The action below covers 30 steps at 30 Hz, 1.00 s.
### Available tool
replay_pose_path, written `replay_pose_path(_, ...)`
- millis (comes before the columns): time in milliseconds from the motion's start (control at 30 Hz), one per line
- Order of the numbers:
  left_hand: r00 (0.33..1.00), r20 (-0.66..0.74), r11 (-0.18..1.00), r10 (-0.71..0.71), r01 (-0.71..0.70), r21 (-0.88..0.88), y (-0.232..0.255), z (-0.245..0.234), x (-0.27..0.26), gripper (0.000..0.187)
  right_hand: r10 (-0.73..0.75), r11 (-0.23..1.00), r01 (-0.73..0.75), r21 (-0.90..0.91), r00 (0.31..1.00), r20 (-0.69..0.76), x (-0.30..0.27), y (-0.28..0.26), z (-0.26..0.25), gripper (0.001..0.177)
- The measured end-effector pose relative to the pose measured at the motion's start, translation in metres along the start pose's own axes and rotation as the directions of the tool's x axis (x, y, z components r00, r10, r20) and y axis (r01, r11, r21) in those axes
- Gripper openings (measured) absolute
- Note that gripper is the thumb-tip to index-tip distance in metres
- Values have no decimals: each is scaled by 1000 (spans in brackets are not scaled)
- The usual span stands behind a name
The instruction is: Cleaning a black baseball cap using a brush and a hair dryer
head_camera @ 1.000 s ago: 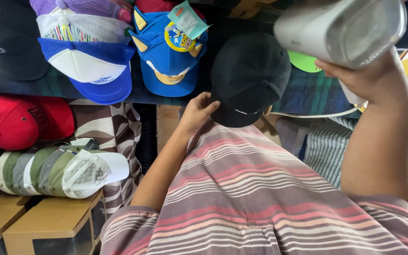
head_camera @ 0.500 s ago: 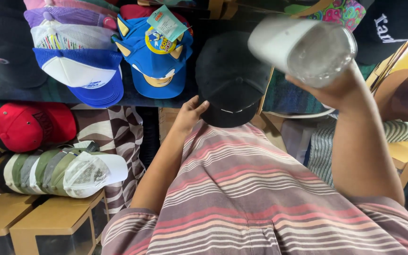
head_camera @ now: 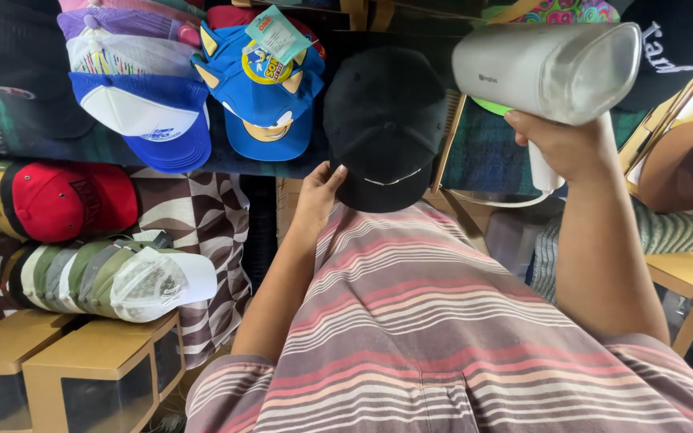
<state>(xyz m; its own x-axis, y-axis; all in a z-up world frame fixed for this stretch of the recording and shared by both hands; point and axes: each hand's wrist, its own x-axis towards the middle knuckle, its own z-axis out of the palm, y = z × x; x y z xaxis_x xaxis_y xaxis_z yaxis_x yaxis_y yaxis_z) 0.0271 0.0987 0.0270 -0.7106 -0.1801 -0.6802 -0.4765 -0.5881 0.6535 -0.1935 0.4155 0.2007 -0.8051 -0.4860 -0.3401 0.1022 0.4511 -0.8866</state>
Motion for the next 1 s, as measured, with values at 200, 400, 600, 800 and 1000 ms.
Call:
replay_pose_path(200, 990, -139, 999, 18, -22, -28, 9, 28, -17, 19, 128, 903, -62, 425, 983, -128, -14, 86, 18, 21)
replay_pose_path(400, 965, -254, 986, 59, -97, -139, -3, 42, -26, 18, 146, 772, 18, 635, 968, -205, -34, 151, 48, 40)
replay_pose_path(600, 964, -262, 983, 34, -79, -166, -29, 37, -36, 16, 260, 624, -34, 780, 951, -166, -54, 136, 64, 39)
replay_pose_path(800, 969, -245, 961, 35, -100, -258, -39, 40, -46, 14, 248, 634, -19, 773, 952, -180, -57, 111, 66, 25)
replay_pose_path(1000, 957, -287, 964, 50, -121, -235, -63, 33, -46, 13, 129, 703, 65, 708, 968, -216, -58, 85, 63, 22)
